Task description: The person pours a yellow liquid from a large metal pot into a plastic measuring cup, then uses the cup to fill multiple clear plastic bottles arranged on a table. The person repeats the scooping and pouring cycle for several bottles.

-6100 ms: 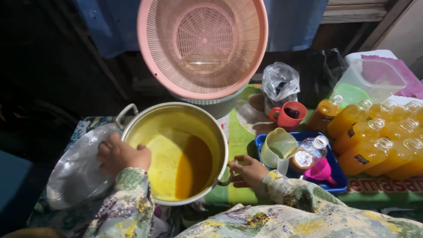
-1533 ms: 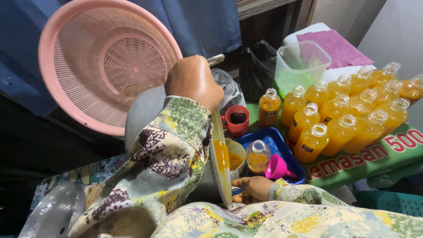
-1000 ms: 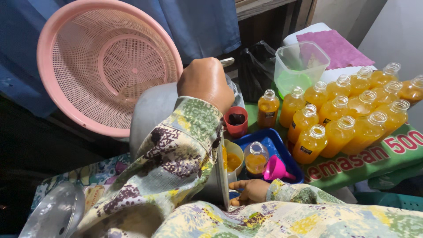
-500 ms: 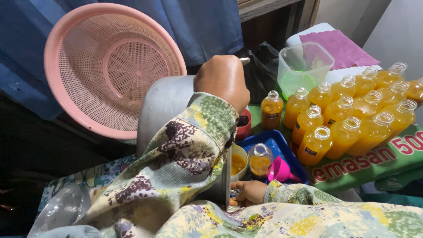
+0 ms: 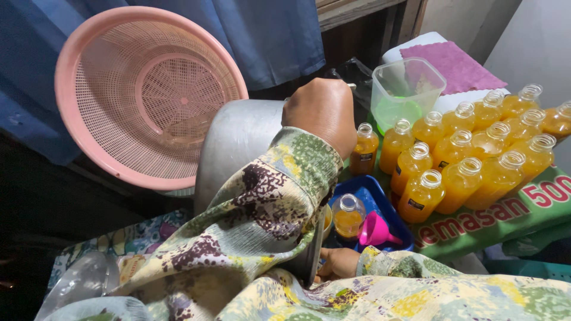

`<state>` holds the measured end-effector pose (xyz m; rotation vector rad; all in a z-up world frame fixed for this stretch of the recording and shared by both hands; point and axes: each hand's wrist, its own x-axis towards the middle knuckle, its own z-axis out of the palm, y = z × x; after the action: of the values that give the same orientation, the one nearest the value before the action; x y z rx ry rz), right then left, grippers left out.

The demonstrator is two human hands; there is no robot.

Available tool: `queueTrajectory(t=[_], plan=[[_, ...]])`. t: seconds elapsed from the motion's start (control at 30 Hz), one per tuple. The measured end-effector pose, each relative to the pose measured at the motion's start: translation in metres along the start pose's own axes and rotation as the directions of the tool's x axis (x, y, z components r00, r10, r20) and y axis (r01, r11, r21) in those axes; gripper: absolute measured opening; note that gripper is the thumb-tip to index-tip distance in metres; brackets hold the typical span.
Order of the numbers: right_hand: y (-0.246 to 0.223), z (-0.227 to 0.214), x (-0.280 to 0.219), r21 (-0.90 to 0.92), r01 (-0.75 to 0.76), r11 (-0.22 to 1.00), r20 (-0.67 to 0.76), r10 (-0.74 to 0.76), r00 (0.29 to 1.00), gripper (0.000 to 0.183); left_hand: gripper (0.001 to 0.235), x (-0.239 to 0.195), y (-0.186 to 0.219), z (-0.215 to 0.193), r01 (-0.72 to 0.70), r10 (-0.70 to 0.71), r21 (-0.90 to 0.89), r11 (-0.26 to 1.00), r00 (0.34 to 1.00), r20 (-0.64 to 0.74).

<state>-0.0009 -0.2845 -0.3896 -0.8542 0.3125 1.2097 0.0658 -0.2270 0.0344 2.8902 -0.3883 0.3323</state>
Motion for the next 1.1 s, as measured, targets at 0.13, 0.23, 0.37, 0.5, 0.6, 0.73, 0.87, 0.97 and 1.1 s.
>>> queueTrajectory(t=[0.13,0.23,0.37,0.5,0.6,0.73,0.87,0.97,1.1], plan=[[0.0,-0.002,-0.001,-0.044,-0.008,0.999,0.0,0.008,1.0,0.072,0.013,-0.002,0.001,0.0,-0.002,0.002,-0.008,1.0,1.0,-0.005],[0.001,-0.003,0.001,-0.038,0.003,0.999,0.021,-0.003,1.0,0.07,0.013,-0.002,0.003,0.0,0.0,0.0,-0.013,1.0,1.0,-0.004],[0.004,-0.005,0.002,-0.029,0.014,0.999,0.021,-0.014,1.0,0.068,0.012,-0.004,0.004,0.0,0.01,-0.01,-0.012,1.0,1.0,0.012],[0.003,-0.006,0.002,-0.03,0.009,1.0,0.02,-0.009,1.0,0.069,0.011,-0.005,0.007,0.0,0.004,-0.005,0.007,1.0,1.0,0.013],[0.003,-0.005,0.001,-0.032,0.004,0.999,0.018,-0.003,1.0,0.069,0.011,-0.006,0.009,-0.001,-0.021,0.021,0.012,1.0,1.0,0.018],[0.004,-0.004,0.001,-0.027,0.004,1.0,0.013,-0.003,1.0,0.07,0.014,-0.008,0.009,-0.003,-0.004,0.003,0.018,1.0,0.998,0.057],[0.006,-0.001,0.0,-0.019,-0.005,1.0,0.008,0.005,1.0,0.07,0.014,-0.009,0.009,-0.004,-0.004,0.002,0.023,1.0,0.998,0.062],[0.004,0.001,-0.002,-0.011,-0.012,1.0,0.004,0.012,1.0,0.071,0.013,-0.01,0.009,-0.004,-0.009,0.007,0.028,1.0,0.999,0.054],[0.002,0.007,-0.004,0.001,-0.03,1.0,-0.009,0.03,1.0,0.072,0.011,-0.01,0.006,-0.004,0.005,-0.004,-0.013,1.0,1.0,0.027]])
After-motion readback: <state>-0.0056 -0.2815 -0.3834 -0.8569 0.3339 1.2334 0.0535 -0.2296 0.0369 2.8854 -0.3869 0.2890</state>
